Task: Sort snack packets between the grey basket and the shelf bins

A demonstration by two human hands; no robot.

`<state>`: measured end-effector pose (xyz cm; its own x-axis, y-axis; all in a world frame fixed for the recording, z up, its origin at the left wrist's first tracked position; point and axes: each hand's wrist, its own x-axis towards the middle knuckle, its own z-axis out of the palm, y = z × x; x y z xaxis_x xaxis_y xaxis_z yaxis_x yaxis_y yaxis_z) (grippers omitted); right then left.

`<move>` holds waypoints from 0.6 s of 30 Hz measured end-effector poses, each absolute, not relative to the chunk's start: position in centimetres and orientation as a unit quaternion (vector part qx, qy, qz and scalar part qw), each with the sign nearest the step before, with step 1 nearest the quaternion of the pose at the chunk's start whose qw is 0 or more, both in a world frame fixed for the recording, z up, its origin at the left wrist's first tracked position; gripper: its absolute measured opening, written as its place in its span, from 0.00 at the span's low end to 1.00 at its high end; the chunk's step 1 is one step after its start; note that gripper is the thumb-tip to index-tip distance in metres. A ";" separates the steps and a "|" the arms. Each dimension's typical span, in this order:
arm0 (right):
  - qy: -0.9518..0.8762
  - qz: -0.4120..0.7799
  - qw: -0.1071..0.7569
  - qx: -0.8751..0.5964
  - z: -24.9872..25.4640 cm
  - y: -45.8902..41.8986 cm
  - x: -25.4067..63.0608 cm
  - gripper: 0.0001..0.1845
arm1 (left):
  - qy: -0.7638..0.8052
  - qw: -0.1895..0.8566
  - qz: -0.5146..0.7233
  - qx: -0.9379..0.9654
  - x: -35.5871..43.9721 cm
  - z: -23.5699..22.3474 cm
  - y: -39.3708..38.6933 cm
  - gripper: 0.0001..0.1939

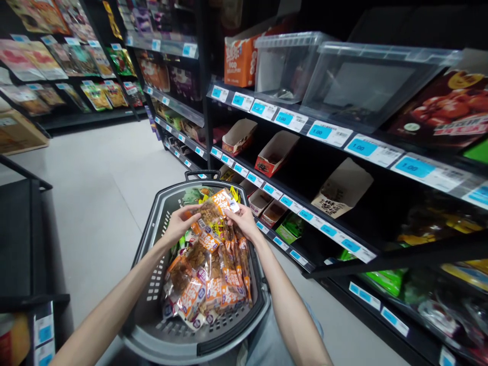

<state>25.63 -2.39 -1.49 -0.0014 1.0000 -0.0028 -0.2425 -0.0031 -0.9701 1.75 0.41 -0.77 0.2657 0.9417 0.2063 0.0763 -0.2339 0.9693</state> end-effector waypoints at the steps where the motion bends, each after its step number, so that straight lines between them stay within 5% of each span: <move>1: -0.430 0.563 0.554 -0.438 -1.5 -2.4 25.6 0.16 | 0.393 0.452 0.450 0.662 1.7 -0.9 0.5 0.20; 4: -0.404 0.581 0.558 -0.434 -1.3 -2.3 25.7 0.15 | 0.370 0.374 0.428 0.735 1.7 -1.4 0.6 0.23; 10: -0.342 0.599 0.589 -0.421 -1.2 -2.2 26.0 0.14 | 0.301 0.296 0.351 0.836 1.9 -1.8 0.3 0.45; 18: -0.372 0.589 0.584 -0.417 -1.1 -2.2 25.6 0.15 | 0.315 0.248 0.342 0.850 2.0 -2.0 0.1 0.27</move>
<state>25.61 -2.21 -1.10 0.0303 0.9979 -0.0565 -0.3767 -0.0410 -0.9254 1.97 0.09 -2.00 0.5677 0.7049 0.4251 0.3652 -0.6785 0.6373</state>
